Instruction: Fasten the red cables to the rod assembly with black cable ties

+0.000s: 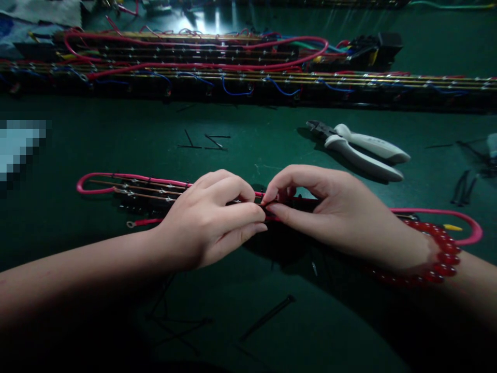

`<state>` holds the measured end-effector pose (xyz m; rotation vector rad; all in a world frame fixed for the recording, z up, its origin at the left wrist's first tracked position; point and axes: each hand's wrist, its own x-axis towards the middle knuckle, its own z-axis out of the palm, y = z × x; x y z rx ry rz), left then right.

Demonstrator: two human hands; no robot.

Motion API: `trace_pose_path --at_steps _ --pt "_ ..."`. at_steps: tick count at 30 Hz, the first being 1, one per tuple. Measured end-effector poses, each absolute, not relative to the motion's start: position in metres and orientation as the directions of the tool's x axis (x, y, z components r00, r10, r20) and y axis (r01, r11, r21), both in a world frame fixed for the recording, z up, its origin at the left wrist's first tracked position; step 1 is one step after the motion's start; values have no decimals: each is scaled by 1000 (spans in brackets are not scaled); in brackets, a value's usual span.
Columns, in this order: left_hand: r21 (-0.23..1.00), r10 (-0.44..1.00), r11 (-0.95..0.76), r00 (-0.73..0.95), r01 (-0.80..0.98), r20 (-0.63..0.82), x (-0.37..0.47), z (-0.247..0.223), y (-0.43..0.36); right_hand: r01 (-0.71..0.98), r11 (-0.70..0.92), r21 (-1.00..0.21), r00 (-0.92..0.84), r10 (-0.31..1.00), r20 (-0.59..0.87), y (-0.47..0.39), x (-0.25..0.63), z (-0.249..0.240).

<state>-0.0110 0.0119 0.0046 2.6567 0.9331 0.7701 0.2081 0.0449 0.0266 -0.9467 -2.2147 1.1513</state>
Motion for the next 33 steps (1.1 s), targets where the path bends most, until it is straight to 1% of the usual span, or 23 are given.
trace_pose_path --at_steps 4,6,13,16,22,26,33 --pt "328 655 -755 640 567 402 -10 4 11 351 405 -844 -655 750 88 46 208 28" --pt "330 669 -742 625 583 402 -9 4 10 349 402 -846 -648 756 92 45 208 28" --pt "445 712 -702 575 557 403 -7 6 10 346 382 -857 -653 754 72 44 209 28" --pt "476 718 -694 576 541 391 -7 7 11 348 358 -866 -649 759 53 44 209 28" --pt "540 780 -613 549 576 301 -5 10 12 331 325 -886 -644 764 39 43 207 29" --pt "538 796 -590 544 602 265 -4 11 13 308 318 -897 -641 766 51 44 207 30" --pt "536 801 -584 539 610 260 -3 10 13 310 327 -893 -638 767 60 44 208 30"
